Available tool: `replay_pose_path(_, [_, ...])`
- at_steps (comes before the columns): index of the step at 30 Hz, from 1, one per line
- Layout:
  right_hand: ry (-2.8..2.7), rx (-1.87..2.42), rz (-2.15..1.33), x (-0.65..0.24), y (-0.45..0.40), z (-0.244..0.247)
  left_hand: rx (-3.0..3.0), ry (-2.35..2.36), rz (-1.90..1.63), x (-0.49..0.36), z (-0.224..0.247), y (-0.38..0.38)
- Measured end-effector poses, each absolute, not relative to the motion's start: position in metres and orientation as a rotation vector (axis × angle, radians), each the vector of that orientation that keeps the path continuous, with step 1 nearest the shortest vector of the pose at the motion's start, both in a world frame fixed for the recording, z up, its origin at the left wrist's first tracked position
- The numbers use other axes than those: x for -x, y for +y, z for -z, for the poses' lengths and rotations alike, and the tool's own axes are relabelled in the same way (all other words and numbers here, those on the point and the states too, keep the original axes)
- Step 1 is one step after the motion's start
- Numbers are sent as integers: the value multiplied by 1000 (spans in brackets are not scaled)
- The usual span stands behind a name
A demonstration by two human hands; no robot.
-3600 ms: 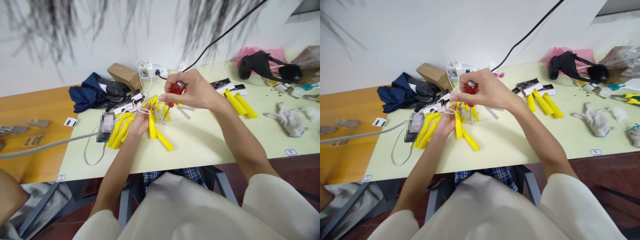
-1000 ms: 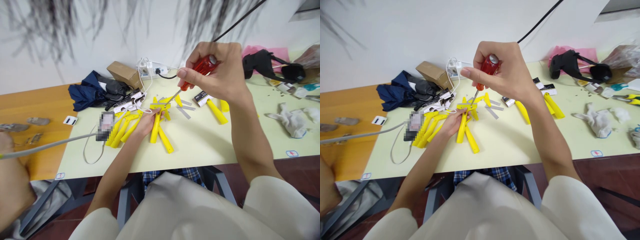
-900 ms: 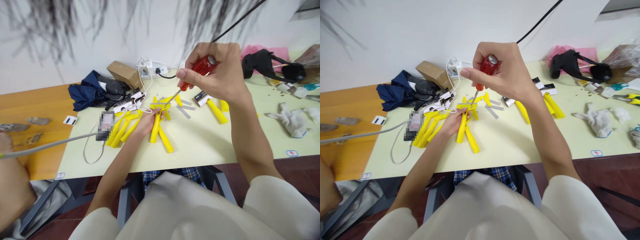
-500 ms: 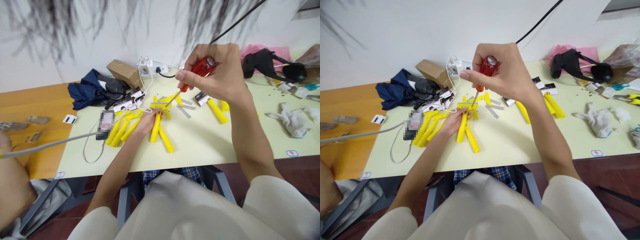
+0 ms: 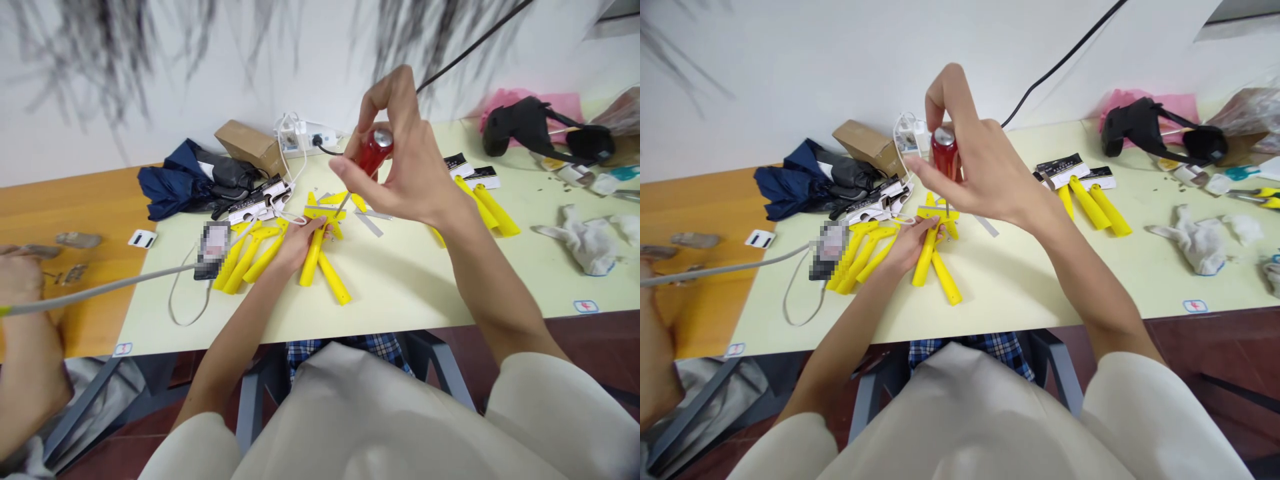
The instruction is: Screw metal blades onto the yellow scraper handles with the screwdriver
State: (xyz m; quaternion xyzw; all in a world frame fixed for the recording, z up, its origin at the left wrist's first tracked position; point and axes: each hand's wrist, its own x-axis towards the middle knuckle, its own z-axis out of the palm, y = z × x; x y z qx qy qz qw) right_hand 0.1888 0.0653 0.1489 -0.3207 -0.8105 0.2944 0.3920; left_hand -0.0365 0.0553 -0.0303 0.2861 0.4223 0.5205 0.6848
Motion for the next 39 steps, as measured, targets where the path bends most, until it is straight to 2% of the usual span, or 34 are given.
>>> replay_pose_path(3, [-2073, 781, -611, -188, 57, -151, -636, 934, -1197, 34, 30, 54])
replay_pose_path(11, [-1950, 733, -630, -165, 48, -153, -630, 936, -1202, 28, 22, 51])
replay_pose_path(19, [-2081, 652, -597, -140, 52, -181, -416, 922, -1372, 38, 15, 46])
replay_pose_path(27, [-2249, 753, -250, -130, 67, -174, -437, 909, -1416, 37, 26, 39])
replay_pose_path(34, [-2319, 592, -465, -142, 57, -175, -488, 972, -1418, 32, 31, 41])
replay_pose_path(39, [-2301, 664, -312, -139, 58, -178, -513, 939, -1454, 34, 29, 40])
